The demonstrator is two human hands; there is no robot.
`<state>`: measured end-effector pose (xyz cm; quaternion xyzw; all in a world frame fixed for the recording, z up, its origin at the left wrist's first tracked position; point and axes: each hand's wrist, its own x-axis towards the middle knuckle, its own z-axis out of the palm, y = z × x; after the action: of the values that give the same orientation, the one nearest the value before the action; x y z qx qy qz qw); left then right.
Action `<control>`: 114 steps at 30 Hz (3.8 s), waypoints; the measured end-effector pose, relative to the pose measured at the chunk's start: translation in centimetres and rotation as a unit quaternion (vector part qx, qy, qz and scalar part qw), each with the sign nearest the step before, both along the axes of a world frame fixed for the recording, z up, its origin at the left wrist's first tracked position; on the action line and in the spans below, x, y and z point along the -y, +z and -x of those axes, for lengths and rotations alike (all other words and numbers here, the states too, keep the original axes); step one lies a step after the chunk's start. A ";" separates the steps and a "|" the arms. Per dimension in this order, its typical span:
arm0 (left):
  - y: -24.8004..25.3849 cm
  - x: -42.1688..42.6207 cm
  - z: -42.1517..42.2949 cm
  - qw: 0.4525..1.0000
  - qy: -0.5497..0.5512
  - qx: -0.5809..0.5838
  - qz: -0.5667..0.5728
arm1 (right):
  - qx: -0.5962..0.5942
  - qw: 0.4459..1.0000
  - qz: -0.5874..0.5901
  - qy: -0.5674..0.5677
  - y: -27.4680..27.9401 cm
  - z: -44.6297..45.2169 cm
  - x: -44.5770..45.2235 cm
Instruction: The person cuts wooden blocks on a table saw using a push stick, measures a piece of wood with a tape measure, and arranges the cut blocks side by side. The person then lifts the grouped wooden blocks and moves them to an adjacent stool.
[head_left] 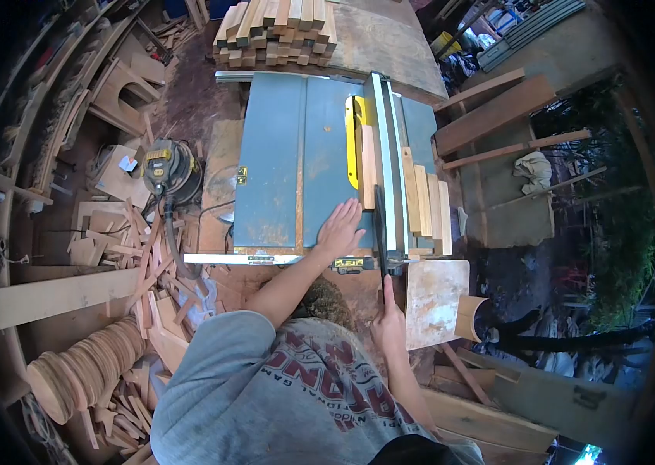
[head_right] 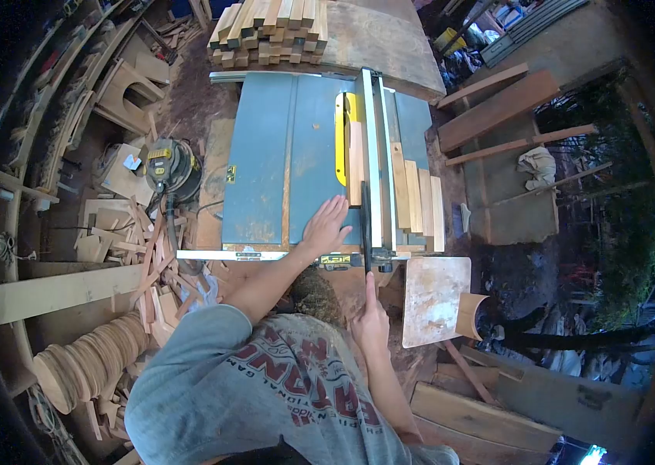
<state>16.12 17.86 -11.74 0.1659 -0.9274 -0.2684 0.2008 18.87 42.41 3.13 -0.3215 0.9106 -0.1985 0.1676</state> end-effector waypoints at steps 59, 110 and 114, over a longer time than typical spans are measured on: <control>4.8 -6.3 -6.6 0.973 -0.027 -0.170 -0.153 | 0.282 0.830 0.406 -0.257 -0.7 19.0 -6.3; 0.3 -2.3 -2.0 0.994 -0.027 -0.052 -0.094 | 0.017 1.000 -0.002 -0.008 2.8 -6.0 -10.1; 0.3 -1.7 -1.4 0.995 -0.024 -0.047 -0.089 | 0.004 1.000 0.009 -0.011 1.3 -5.5 -8.0</control>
<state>17.56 19.61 -11.48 0.1482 -0.8928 -0.3625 0.2225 24.40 50.45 4.43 -0.3122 0.9115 -0.2098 0.1663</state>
